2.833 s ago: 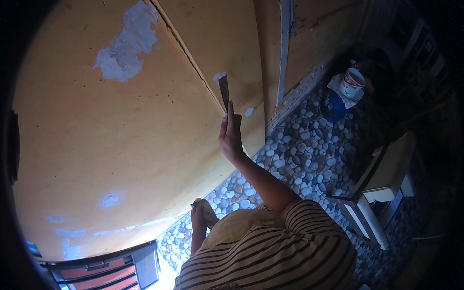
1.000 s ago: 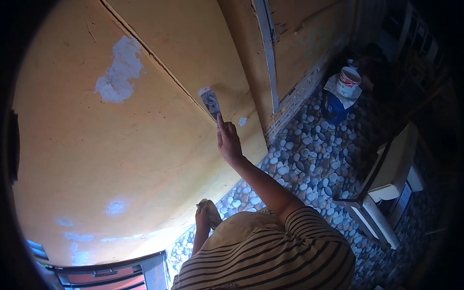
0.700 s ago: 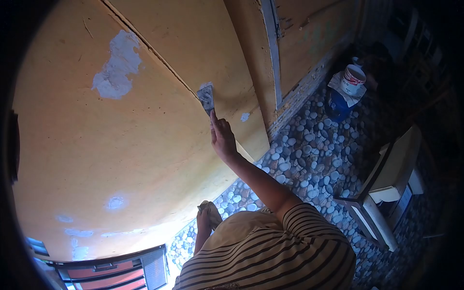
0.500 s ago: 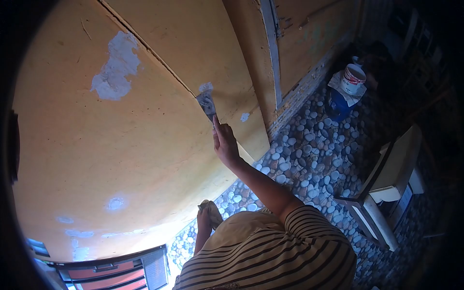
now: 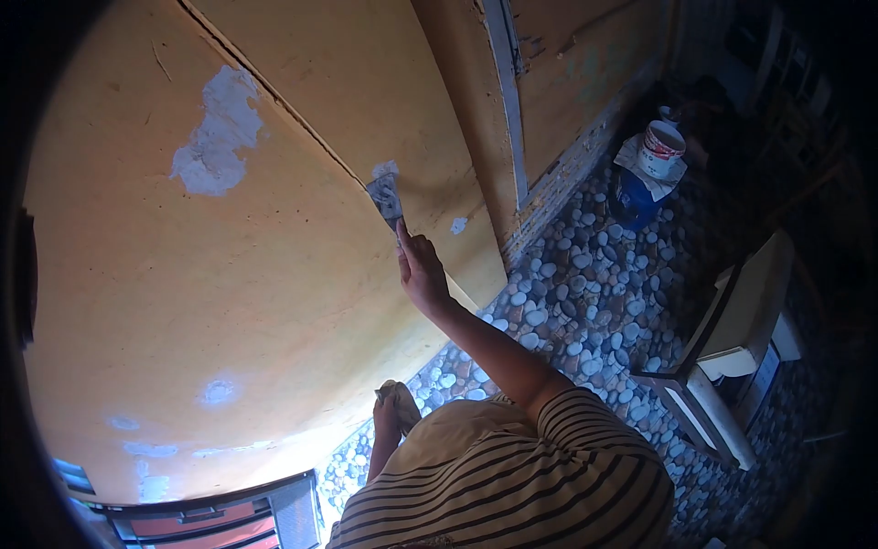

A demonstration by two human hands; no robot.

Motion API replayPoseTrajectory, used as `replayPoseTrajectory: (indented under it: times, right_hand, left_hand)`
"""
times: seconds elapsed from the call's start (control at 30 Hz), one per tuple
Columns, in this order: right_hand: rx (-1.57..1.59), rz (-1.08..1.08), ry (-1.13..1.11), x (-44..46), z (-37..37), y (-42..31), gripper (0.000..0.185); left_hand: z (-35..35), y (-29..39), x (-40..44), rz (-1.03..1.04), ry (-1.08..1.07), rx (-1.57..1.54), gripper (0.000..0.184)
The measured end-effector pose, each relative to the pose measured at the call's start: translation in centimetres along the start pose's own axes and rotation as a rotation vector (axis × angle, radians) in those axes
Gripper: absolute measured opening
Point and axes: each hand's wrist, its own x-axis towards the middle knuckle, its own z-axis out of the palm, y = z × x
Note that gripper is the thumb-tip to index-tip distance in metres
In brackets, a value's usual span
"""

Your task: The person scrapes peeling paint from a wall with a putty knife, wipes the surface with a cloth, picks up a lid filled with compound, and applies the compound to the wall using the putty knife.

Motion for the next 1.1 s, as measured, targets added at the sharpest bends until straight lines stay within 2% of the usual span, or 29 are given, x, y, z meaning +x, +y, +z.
replayPoseTrajectory:
  times: [0.17,0.37,0.6,0.8,1.1]
  right_hand:
    - [0.093,0.012,0.053,0.5,0.1,0.0,0.060]
    - [0.023,0.008,0.033,0.8,2.1,0.5,0.059]
    - [0.130,-0.021,0.076,0.3,0.4,0.3,0.059]
    - [-0.006,-0.009,0.062,1.5,1.7,0.4,0.059]
    - [0.124,-0.008,0.080,0.3,-0.6,0.8,0.059]
  left_hand:
    - [-0.2,0.7,0.1,0.012,-0.003,0.010,0.037]
    - [-0.9,-0.1,0.3,0.006,0.031,0.015,0.039]
    - [-1.3,-1.5,1.2,0.010,0.029,0.037,0.038]
    - [-1.1,-1.2,1.3,0.002,0.030,-0.039,0.037]
    - [-0.2,-0.5,0.8,0.067,0.048,0.047,0.038]
